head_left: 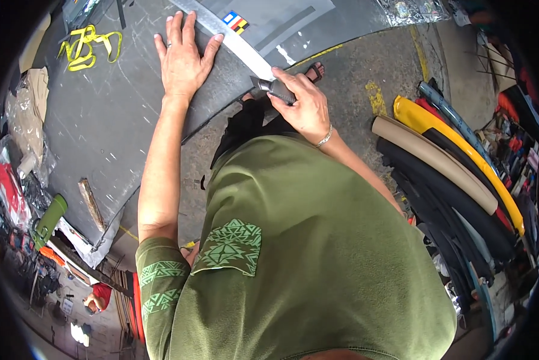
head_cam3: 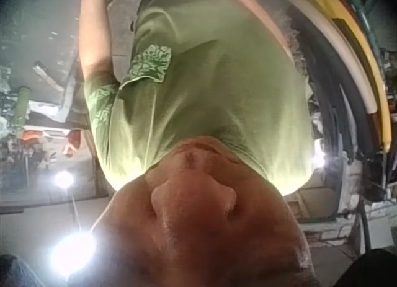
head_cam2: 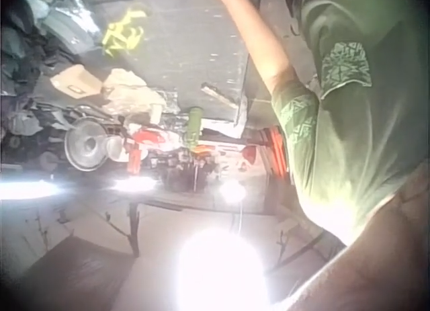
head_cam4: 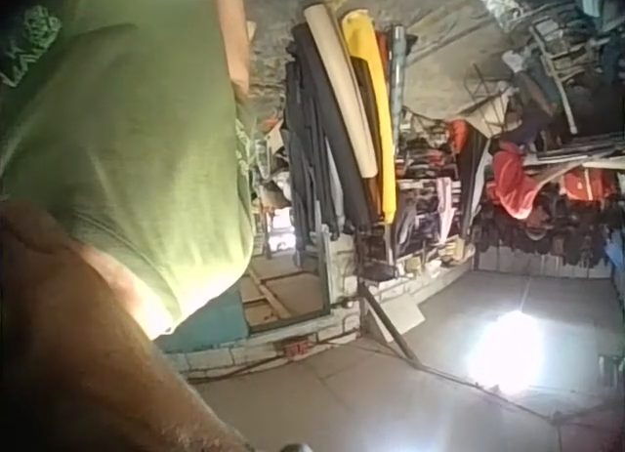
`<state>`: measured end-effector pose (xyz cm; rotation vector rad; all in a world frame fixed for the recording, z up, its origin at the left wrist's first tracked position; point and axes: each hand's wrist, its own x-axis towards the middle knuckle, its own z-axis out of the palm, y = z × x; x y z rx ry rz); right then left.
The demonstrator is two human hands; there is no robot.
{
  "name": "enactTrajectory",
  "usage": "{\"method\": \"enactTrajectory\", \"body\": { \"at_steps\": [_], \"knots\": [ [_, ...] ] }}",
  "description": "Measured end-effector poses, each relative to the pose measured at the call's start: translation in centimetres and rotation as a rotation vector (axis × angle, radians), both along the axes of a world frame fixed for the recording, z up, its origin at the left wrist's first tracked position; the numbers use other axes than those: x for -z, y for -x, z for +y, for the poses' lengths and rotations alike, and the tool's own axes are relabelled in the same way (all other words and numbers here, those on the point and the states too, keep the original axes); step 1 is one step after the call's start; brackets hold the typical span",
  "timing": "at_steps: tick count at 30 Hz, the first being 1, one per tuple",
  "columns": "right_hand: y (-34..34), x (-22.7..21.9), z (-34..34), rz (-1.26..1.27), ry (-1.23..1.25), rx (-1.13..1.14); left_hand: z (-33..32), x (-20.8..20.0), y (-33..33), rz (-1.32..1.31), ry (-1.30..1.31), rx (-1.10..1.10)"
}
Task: Cutting a grey sheet of material using a utility knife and a metal ruler.
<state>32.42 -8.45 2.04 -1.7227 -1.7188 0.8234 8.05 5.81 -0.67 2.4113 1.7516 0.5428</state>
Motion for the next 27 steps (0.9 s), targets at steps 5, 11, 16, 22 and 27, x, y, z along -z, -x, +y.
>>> {"method": "enactTrajectory", "body": {
  "at_steps": [5,11,16,22,27],
  "knots": [
    [-0.2,0.3,0.3,-0.009,-0.056,-0.032,-0.1,0.1,0.1,-0.013,-0.014,0.011],
    [-0.6,0.4,0.7,-0.01,-0.071,-0.05,-0.2,-0.2,0.0,0.005,-0.002,0.01],
    [-0.4,0.5,0.9,0.004,-0.027,-0.045,-0.3,-0.6,-0.2,0.024,0.014,0.009],
    [-0.3,0.3,1.0,0.006,-0.022,-0.043,-0.3,-0.9,-0.3,0.018,0.008,0.018],
    [-0.3,0.2,1.1,-0.005,-0.04,-0.039,-0.3,-1.0,-0.3,0.02,0.016,0.019]
  ]
}}
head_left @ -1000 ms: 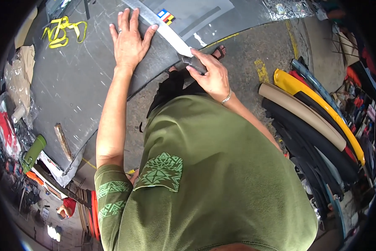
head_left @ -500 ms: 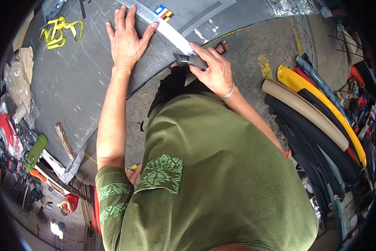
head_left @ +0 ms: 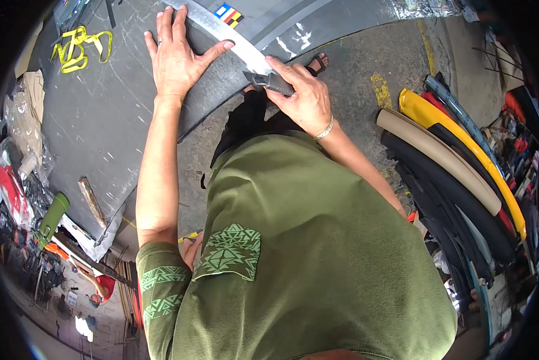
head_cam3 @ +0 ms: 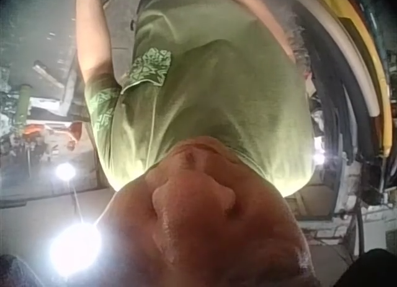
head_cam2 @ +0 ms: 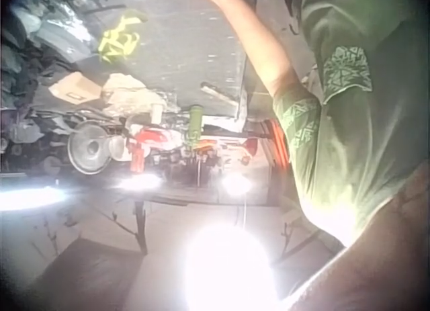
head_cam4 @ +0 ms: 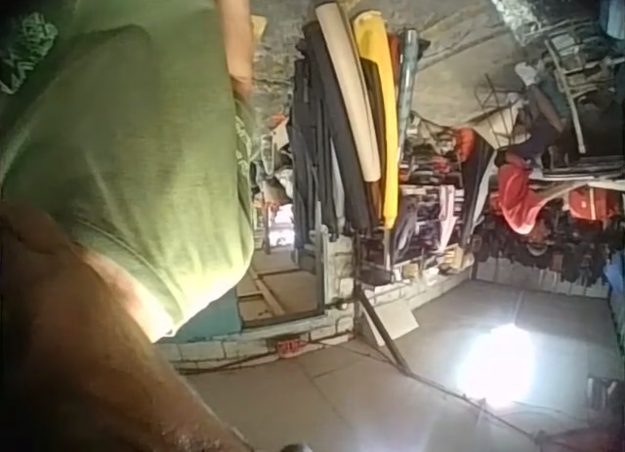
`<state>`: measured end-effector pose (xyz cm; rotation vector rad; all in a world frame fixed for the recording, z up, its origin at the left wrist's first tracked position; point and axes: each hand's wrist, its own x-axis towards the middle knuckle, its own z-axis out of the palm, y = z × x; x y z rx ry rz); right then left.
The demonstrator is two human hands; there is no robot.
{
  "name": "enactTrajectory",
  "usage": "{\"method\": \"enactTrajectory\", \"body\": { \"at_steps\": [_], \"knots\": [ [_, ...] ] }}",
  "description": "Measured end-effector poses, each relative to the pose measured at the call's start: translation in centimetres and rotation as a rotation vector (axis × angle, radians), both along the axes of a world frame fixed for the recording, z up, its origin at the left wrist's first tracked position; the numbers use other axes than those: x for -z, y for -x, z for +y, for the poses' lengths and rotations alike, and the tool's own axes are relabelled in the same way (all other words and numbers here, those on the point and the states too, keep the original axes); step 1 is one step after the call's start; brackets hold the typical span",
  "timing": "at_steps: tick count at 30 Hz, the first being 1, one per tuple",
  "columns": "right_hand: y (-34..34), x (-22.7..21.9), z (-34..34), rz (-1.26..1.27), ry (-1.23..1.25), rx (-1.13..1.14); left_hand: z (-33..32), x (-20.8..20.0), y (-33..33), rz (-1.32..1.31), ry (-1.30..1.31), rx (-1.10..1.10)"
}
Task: Cutting a grey sheet of material using a utility knife and a metal ruler.
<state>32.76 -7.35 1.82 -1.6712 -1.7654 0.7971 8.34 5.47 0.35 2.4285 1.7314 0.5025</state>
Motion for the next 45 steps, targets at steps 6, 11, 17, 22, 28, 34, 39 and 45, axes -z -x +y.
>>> {"method": "enactTrajectory", "body": {
  "at_steps": [6,11,17,22,28,34,39,45],
  "knots": [
    [-0.14,0.35,-0.07,0.031,0.035,0.004,0.06,-0.02,-0.08,0.005,0.003,0.006],
    [-0.19,0.27,0.08,0.055,0.015,-0.005,0.02,-0.02,0.0,0.004,0.005,0.008],
    [-0.26,0.2,0.23,0.08,0.048,-0.004,0.11,-0.02,0.02,0.001,-0.004,0.019],
    [-0.21,0.26,0.22,0.092,0.044,-0.008,0.11,-0.08,-0.02,0.01,-0.001,0.015],
    [-0.14,0.27,0.17,0.083,0.043,-0.007,-0.05,-0.31,-0.25,-0.005,-0.008,0.03],
    [-0.01,0.61,0.36,0.093,0.021,0.012,0.06,-0.08,-0.22,-0.014,-0.003,0.025],
    [0.22,0.79,0.52,0.077,0.01,0.028,0.15,-0.03,-0.16,-0.017,-0.008,0.021],
    [0.17,0.11,0.52,0.076,0.064,0.007,0.12,-0.51,-0.23,-0.014,0.003,-0.007]
  ]
}}
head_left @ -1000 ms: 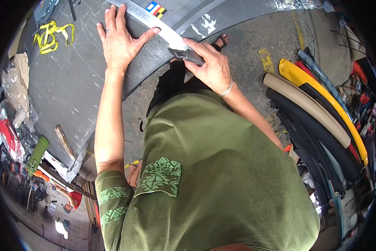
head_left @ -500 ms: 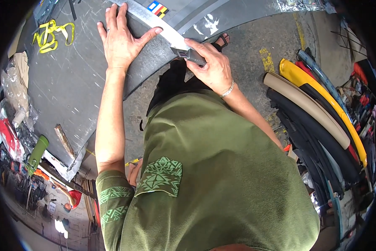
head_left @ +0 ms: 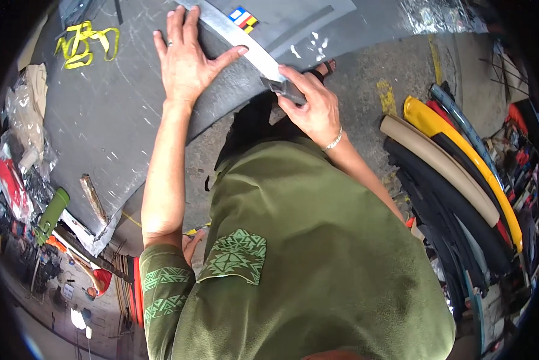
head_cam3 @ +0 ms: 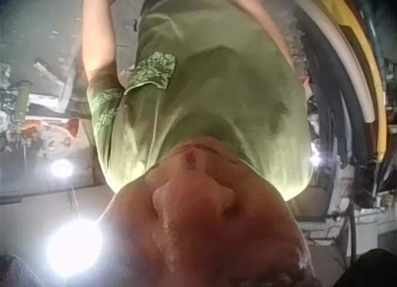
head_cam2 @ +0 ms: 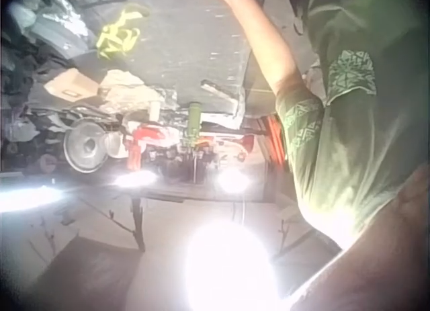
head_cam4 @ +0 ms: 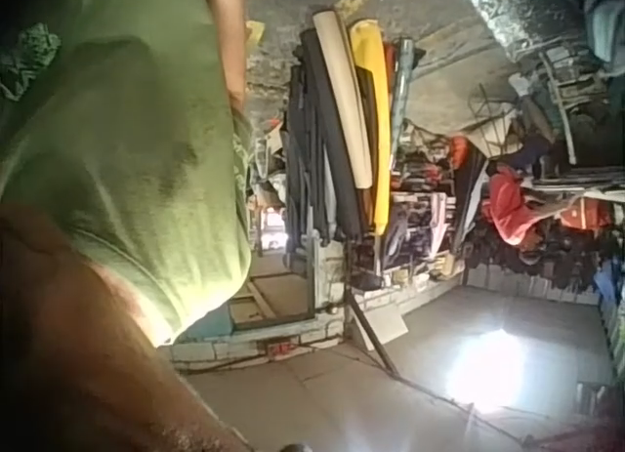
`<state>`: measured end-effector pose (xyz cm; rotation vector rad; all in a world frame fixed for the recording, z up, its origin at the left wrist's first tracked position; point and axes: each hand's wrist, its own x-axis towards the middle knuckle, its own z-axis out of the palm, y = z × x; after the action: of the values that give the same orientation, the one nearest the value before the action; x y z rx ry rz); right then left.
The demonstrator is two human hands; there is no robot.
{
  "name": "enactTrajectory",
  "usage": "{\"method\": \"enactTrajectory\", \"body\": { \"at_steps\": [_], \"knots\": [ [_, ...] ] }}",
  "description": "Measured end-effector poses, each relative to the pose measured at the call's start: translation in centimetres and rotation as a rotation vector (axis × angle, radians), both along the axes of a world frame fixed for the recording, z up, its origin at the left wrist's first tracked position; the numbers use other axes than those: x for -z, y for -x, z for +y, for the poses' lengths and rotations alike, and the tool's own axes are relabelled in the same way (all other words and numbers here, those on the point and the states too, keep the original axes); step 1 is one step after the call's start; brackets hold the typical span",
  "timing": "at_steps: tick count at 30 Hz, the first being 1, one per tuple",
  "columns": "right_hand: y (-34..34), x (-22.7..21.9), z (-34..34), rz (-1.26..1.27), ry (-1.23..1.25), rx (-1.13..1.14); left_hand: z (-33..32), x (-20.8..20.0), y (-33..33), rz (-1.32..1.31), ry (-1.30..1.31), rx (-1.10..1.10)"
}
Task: Cutting a grey sheet of material using a utility knife and a metal ruler.
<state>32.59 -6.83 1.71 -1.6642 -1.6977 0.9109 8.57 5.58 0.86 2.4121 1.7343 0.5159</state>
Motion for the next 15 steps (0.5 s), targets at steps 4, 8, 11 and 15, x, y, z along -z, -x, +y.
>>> {"method": "enactTrajectory", "body": {
  "at_steps": [4,8,11,15],
  "knots": [
    [-0.12,0.06,-0.09,0.005,-0.043,-0.004,0.0,0.54,0.16,-0.011,0.019,-0.013],
    [-0.02,0.24,-0.1,0.011,-0.064,-0.001,-0.16,0.68,0.21,-0.007,0.022,-0.03],
    [0.0,0.2,-0.12,-0.012,-0.053,0.01,-0.17,0.54,0.17,-0.012,0.033,-0.033],
    [0.18,0.26,0.04,-0.012,-0.067,0.007,-0.16,0.31,0.23,-0.023,0.045,-0.044]
  ]
}}
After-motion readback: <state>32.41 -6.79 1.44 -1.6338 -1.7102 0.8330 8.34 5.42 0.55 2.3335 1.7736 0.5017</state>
